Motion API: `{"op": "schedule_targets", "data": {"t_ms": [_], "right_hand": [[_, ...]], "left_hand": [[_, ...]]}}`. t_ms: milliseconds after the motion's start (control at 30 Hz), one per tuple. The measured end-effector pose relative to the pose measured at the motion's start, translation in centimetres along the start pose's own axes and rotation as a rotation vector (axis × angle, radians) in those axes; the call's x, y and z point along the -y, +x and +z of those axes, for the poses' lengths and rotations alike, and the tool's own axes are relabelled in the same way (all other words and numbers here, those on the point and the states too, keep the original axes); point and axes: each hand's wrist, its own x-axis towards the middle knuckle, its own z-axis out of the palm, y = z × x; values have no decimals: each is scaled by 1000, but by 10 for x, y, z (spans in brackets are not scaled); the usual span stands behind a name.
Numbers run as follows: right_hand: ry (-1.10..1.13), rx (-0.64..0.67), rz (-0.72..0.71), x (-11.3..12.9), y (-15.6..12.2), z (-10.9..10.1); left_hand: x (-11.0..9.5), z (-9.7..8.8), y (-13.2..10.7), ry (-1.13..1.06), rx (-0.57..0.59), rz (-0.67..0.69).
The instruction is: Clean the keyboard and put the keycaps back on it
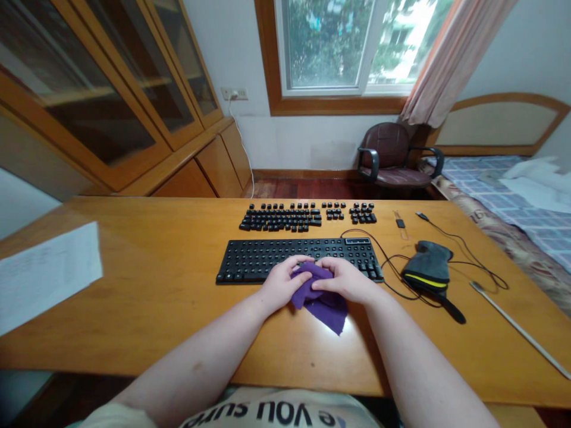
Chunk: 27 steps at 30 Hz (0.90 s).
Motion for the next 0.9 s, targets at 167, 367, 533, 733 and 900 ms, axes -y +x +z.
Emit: {"op": "schedule_targets", "data": {"t_ms": [167,367,533,733,900], "right_hand": [[22,-257,-117,5,-1,-1],[228,-385,-124,3,5,6],[-55,-764,-150,20,-3,-17],[-1096,-649,107,52,14,-35],[-1248,-473,124,43,70,-29]], "left_hand": [[5,1,1,-61,-18,-43],[8,-1,4,-81,-99,-98],[9,-6,6,-91,-259,-28],[12,-7,7,-87,-298,-5],[13,-7,7,-77,-285,-4]]}}
